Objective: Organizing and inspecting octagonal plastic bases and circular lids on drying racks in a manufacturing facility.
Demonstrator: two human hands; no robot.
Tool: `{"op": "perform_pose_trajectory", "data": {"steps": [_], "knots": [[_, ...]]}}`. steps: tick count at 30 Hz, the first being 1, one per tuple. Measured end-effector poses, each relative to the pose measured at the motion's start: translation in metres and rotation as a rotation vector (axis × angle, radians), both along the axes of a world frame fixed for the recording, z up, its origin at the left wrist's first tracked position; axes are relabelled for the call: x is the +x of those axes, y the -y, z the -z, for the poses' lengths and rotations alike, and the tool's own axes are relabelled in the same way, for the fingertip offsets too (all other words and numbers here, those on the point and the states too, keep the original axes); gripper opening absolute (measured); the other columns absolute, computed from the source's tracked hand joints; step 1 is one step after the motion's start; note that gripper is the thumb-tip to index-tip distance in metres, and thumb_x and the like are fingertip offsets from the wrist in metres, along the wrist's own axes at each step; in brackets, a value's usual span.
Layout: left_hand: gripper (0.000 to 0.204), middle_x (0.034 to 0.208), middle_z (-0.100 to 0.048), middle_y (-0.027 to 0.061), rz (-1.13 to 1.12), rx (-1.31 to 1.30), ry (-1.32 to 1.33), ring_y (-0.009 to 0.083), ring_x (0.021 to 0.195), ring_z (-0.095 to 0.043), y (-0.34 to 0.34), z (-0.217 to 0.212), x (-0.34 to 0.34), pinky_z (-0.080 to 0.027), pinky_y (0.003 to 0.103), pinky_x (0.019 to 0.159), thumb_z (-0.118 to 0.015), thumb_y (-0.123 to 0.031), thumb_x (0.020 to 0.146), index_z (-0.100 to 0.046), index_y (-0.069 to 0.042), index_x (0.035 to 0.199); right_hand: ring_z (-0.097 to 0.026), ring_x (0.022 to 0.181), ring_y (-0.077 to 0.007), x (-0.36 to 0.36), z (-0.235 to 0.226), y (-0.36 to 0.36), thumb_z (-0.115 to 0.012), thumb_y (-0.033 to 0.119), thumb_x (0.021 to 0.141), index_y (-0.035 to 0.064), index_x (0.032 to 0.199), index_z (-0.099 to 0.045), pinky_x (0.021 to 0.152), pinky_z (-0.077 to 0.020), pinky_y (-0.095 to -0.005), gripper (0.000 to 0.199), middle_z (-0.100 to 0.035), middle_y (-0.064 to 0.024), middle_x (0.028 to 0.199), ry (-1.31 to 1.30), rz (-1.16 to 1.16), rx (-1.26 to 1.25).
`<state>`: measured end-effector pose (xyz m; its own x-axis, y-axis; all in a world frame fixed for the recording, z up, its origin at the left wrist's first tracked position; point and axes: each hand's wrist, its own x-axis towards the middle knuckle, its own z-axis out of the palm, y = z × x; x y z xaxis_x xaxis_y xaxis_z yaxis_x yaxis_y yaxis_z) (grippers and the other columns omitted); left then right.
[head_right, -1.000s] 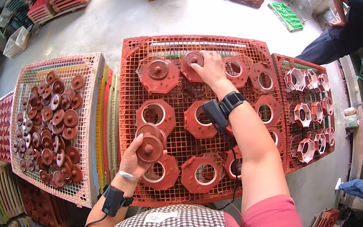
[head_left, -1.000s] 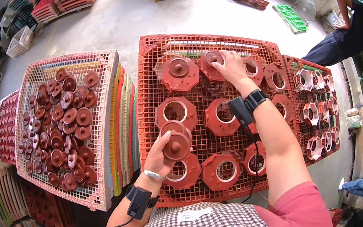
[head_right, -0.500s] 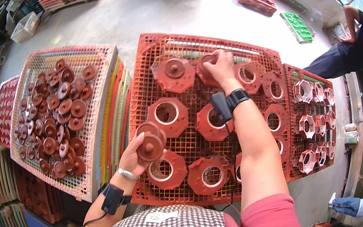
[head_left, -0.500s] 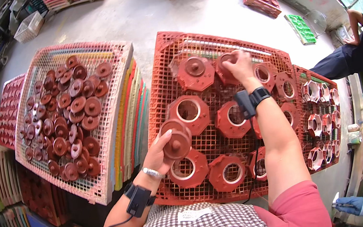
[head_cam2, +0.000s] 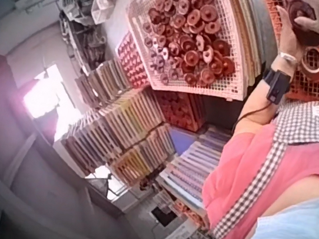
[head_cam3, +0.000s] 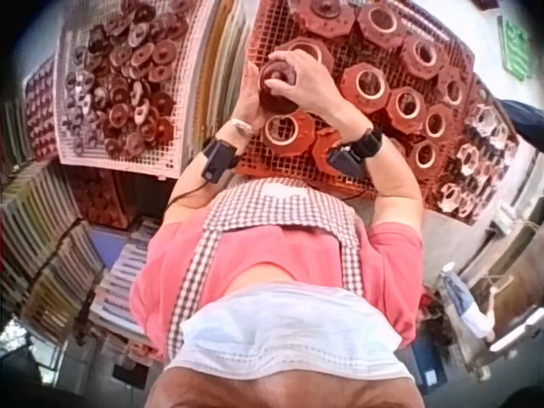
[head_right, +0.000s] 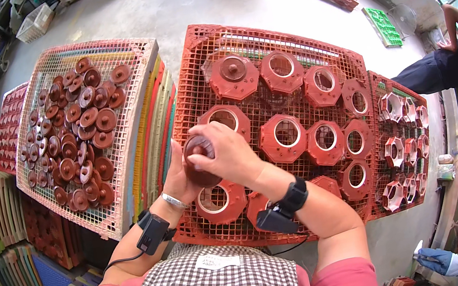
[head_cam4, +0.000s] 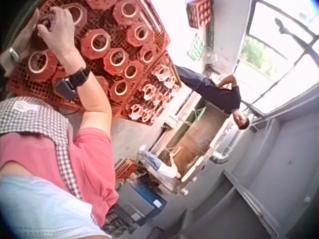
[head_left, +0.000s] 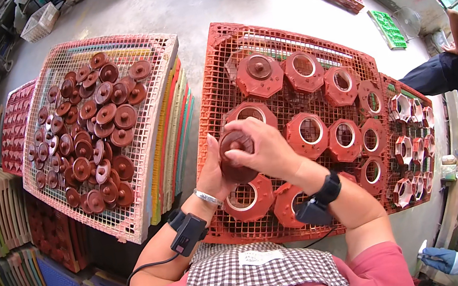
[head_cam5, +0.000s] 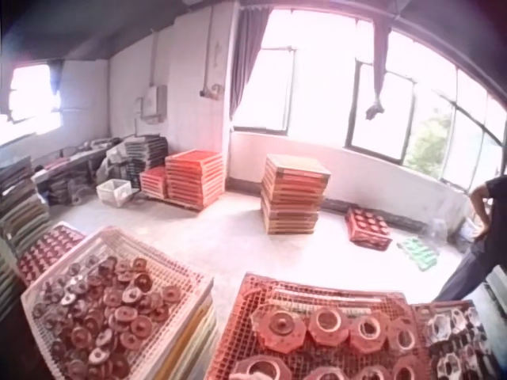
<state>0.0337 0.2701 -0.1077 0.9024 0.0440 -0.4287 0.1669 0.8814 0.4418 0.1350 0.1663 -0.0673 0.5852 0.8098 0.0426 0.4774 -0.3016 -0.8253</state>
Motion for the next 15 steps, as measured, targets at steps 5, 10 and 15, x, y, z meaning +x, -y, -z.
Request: {"op": "perform_pose_trajectory", "data": {"steps": [5,10,15], "knots": [[0.043,0.118,-0.053,0.0049,0.013,-0.083,0.010,0.0166,0.105,-0.054,-0.011,0.009,-0.014,-0.045,0.035,0.092,-0.051,-0.040,0.089,-0.048,-0.012,0.121,-0.055,0.093,-0.0244,0.004,0.006,-0.011,-0.070,0.025,0.075,0.0046,0.105,-0.059,0.083,-0.0444,-0.0347,0.038,-0.054,-0.0098,0.098,0.178,-0.161,0.076],[0.043,0.113,-0.055,0.0069,0.003,-0.153,-0.074,0.0204,0.100,-0.056,-0.026,0.011,-0.029,-0.049,0.043,0.087,-0.058,-0.031,0.086,-0.047,-0.010,0.121,-0.057,0.086,-0.0277,0.098,0.039,-0.026,-0.065,0.025,0.077,0.0041,0.099,-0.062,0.077,-0.0470,-0.0385,0.031,-0.056,-0.0120,0.098,0.209,0.299,0.021],[0.045,0.111,-0.054,0.0080,-0.041,-0.125,-0.076,0.0233,0.100,-0.056,-0.041,0.011,-0.051,-0.051,0.051,0.082,-0.057,-0.034,0.086,-0.045,-0.009,0.121,-0.058,0.091,-0.0309,0.150,0.074,-0.036,-0.061,0.020,0.076,0.0085,0.097,-0.062,0.080,-0.0473,-0.0404,0.024,-0.057,-0.0131,0.098,0.493,0.432,-0.263]]}}
